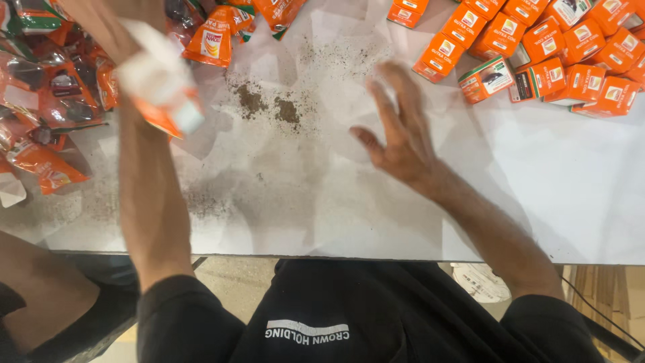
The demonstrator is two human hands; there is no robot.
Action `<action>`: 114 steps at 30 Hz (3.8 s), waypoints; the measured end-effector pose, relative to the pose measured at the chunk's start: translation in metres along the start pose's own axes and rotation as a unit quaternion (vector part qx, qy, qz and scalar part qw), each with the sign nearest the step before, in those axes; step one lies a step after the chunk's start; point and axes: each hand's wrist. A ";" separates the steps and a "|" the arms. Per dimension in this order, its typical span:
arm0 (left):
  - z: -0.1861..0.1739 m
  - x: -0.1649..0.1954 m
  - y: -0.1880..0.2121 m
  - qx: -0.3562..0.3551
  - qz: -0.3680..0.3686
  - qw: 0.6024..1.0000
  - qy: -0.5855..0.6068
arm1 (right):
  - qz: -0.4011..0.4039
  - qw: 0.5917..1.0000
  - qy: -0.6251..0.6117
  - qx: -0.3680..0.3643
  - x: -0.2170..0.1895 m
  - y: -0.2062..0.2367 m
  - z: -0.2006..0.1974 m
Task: The person sits at a table and packs plastic-wrapped food packets into small orange cartons one at a time, folding the carton flaps closed and placing each finished carton onto a growing pile of packed boxes on the table.
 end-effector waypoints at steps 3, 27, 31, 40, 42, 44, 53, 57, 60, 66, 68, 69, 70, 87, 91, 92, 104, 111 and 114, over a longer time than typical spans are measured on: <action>-0.009 0.033 0.116 -0.207 -0.010 0.965 0.159 | 0.138 0.889 -0.425 -0.101 -0.022 -0.006 0.013; -0.083 0.019 0.209 -0.400 0.467 0.788 0.034 | 0.085 0.981 -0.172 -0.021 -0.010 0.014 0.018; -0.055 0.010 0.217 -0.399 0.601 0.692 -0.004 | 0.074 0.984 -0.162 -0.017 -0.008 0.016 0.017; -0.033 0.041 0.242 -0.355 0.511 0.770 -0.140 | 0.082 0.984 -0.157 -0.014 -0.011 0.020 0.015; -0.027 0.041 0.242 -0.367 0.394 0.836 -0.109 | 0.079 0.984 -0.157 -0.025 -0.011 0.020 0.015; -0.022 0.034 0.239 -0.405 0.156 0.901 -0.012 | 0.079 0.985 -0.150 -0.024 -0.011 0.021 0.015; -0.006 -0.003 0.249 -0.434 0.208 0.876 -0.032 | 0.142 0.966 -0.217 0.015 -0.018 0.034 0.020; -0.008 0.010 0.243 -0.507 0.101 0.856 0.006 | 0.040 0.990 -0.132 0.019 -0.021 0.031 0.016; -0.021 0.017 0.227 -0.581 -0.009 0.813 0.037 | -0.023 0.999 -0.038 -0.007 -0.025 0.027 0.010; -0.023 0.008 0.205 -0.603 -0.215 0.750 0.163 | -0.047 0.997 0.046 -0.033 -0.031 0.022 0.010; -0.015 0.006 0.206 -0.616 -0.211 0.750 0.118 | -0.017 1.000 -0.018 -0.014 -0.031 0.021 0.012; -0.012 0.005 0.208 -0.613 -0.196 0.761 0.080 | -0.001 0.999 -0.048 -0.004 -0.031 0.020 0.012; -0.010 0.005 0.210 -0.610 -0.179 0.771 0.042 | -0.007 0.999 -0.037 -0.003 -0.031 0.020 0.012; -0.031 -0.007 0.223 -0.481 0.439 0.755 0.072 | 0.055 0.995 -0.086 0.003 -0.029 0.024 0.014; -0.035 -0.020 0.223 -0.486 0.490 0.723 0.039 | 0.047 0.995 -0.086 0.002 -0.027 0.027 0.016; -0.037 -0.020 0.222 -0.496 0.500 0.709 0.029 | 0.048 0.995 -0.088 -0.004 -0.027 0.028 0.017; -0.157 0.052 0.265 -0.619 0.423 0.594 -0.293 | -0.030 0.985 0.125 0.116 -0.003 0.018 -0.008; -0.153 -0.026 0.265 -0.441 0.565 0.683 -0.141 | 0.146 0.743 -0.582 -0.297 -0.058 0.042 0.009; -0.114 -0.004 0.242 -0.403 0.567 0.702 -0.152 | 0.231 0.679 -0.625 -0.308 -0.067 0.038 0.015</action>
Point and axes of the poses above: each hand's wrist, its own y-axis away from the middle knuckle, its own z-axis out of the palm, x = y × z, and after that the axes turned 3 degrees about x, right-handed
